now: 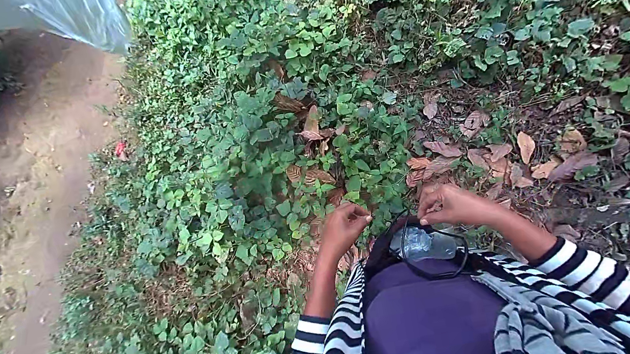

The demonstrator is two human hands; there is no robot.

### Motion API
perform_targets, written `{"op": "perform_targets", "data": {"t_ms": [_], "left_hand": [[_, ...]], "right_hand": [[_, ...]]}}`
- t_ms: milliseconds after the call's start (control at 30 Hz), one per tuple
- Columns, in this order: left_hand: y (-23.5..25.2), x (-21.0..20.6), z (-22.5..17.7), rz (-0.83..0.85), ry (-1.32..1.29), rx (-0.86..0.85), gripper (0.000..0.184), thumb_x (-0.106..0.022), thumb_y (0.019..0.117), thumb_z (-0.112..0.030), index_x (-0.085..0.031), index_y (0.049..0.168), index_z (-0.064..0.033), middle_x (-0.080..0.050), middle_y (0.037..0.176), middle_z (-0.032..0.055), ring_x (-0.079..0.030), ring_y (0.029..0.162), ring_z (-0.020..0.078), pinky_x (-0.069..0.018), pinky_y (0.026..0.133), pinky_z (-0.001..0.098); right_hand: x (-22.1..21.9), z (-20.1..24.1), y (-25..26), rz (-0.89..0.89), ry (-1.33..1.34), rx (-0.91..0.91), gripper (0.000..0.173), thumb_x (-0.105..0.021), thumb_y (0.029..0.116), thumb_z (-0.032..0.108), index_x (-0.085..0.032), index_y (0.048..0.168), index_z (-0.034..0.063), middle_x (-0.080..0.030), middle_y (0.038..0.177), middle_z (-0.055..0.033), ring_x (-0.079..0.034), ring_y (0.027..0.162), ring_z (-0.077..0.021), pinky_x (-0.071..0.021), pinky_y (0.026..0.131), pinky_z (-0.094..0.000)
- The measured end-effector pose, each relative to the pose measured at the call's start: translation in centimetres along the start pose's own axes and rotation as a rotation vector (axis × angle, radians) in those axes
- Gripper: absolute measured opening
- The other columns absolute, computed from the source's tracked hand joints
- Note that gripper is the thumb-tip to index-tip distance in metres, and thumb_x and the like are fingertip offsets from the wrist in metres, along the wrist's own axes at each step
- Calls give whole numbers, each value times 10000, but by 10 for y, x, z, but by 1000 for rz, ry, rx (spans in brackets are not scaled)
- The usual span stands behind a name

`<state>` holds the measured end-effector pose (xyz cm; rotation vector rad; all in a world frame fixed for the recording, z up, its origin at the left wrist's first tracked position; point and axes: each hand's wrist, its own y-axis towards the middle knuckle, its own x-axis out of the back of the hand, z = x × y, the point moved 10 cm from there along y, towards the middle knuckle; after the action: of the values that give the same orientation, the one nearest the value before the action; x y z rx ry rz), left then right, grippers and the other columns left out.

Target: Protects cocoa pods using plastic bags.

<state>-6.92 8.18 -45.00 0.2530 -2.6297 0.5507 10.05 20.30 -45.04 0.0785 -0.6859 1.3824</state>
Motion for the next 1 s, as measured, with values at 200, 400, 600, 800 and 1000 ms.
{"op": "perform_targets", "data": {"t_ms": [200,400,600,800,1000], "left_hand": [[4,-37,-1,167,47,-40,273,-640,986,-231,-729,1109,-4,-704,1111,151,-656,1031,237,-506,934,432],[7,-42,-1,171,27,-41,277,-623,997,-233,-730,1118,-9,-711,1113,144,-664,1021,215,-516,928,407],[5,-38,0,143,-76,-43,274,-604,1005,-229,-724,1108,-6,-699,1102,124,-659,974,160,-530,889,349],[3,-30,-18,103,-259,-122,270,-617,998,-241,-720,1093,-9,-684,1107,79,-648,973,85,-539,874,272],[3,-17,-62,54,-480,-227,361,-685,941,-250,-672,1195,7,-644,1223,74,-627,1082,98,-541,906,276]], "right_hand": [[-35,-3,-1,241,-219,-28,350,-779,904,287,-767,1209,114,-652,1210,-227,-559,1197,-414,-399,1041,-620],[-50,-6,4,292,-271,-32,180,-722,948,236,-803,1046,109,-664,1163,-194,-543,1207,-401,-354,1051,-639],[-17,7,-1,124,45,84,244,-655,943,214,-751,976,-8,-679,1103,-176,-621,1054,-263,-483,937,-473],[23,19,-15,-11,323,89,204,-616,932,206,-687,944,15,-661,962,3,-597,876,3,-509,822,-219],[65,33,-27,-185,565,107,62,-625,927,107,-686,932,121,-678,864,106,-627,796,13,-540,771,-199]]}}
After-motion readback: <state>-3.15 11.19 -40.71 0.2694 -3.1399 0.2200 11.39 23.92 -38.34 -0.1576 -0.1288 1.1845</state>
